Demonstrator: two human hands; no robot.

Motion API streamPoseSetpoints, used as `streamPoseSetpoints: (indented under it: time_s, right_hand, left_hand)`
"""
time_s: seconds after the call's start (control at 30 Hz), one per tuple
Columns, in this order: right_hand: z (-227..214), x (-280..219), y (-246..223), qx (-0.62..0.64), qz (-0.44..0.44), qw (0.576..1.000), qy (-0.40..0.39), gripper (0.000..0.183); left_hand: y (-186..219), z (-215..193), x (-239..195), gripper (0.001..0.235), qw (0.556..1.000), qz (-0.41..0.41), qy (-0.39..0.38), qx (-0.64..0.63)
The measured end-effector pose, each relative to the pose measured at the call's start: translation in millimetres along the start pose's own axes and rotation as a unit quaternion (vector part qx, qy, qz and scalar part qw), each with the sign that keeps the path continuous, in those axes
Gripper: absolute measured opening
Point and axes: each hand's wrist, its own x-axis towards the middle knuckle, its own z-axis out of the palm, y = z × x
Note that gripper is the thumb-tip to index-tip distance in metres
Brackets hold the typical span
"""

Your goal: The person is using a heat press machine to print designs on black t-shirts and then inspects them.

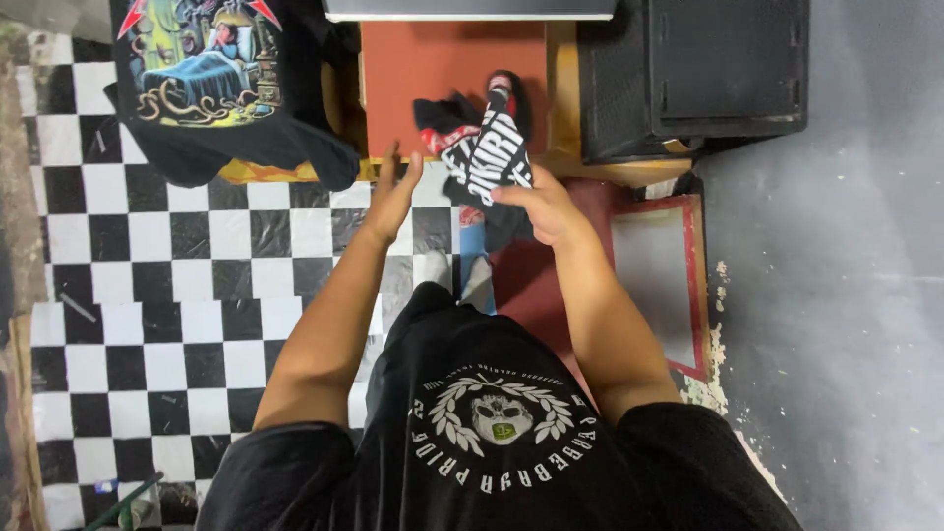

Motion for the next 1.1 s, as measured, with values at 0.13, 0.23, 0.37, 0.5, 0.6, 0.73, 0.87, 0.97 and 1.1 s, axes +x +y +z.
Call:
streamPoseSetpoints:
  time_s: [0.13, 0.23, 0.37, 0.5, 0.6, 0.73, 0.87, 0.97, 1.1]
  right_hand:
    - [-8, -19, -15, -0.043, -0.027, 0.997, -0.049, 0.042]
    - [-12, -33, -20, -0.131, -0.018, 0.991, -0.033, 0.04]
    - [-24, -38, -9, -0.185, -0.037, 0.982, 0.006, 0.046]
    - [-79, -37, 47, -0.246, 0.011, 0.962, 0.122, 0.053]
    - [-50, -40, -3, -0.364, -0.063, 0.908, 0.2, 0.072]
    - [14, -33, -79, -0.341, -0.184, 0.913, 0.127, 0.089]
    - [15, -6, -91, -0.487, -0.233, 0.842, -0.03, 0.081]
    - [-4, 2, -85, -0.408, -0.105, 0.904, -0.068, 0.047]
    - [-5, -11, -109, -0.31, -0.109, 0.942, -0.067, 0.03]
  left_hand:
    - [42, 30, 18, 0.061, 0.978, -0.084, -0.093, -0.17]
    - [49, 33, 25, 0.049, 0.963, -0.078, -0.11, -0.233]
    - [111, 25, 18, 0.031, 0.958, -0.013, -0.112, -0.262]
    - [153, 27, 2, 0.028, 0.954, 0.029, -0.162, -0.252]
    - [150, 30, 1, 0.027, 0.956, 0.031, -0.203, -0.21]
    - [169, 40, -13, 0.024, 0.953, 0.069, -0.271, -0.116]
    - [194, 50, -21, 0.019, 0.947, 0.104, -0.298, -0.057]
    - [201, 46, -20, 0.018, 0.967, 0.145, -0.206, -0.041]
    - [202, 35, -15, 0.011, 0.97, 0.233, -0.064, 0.025]
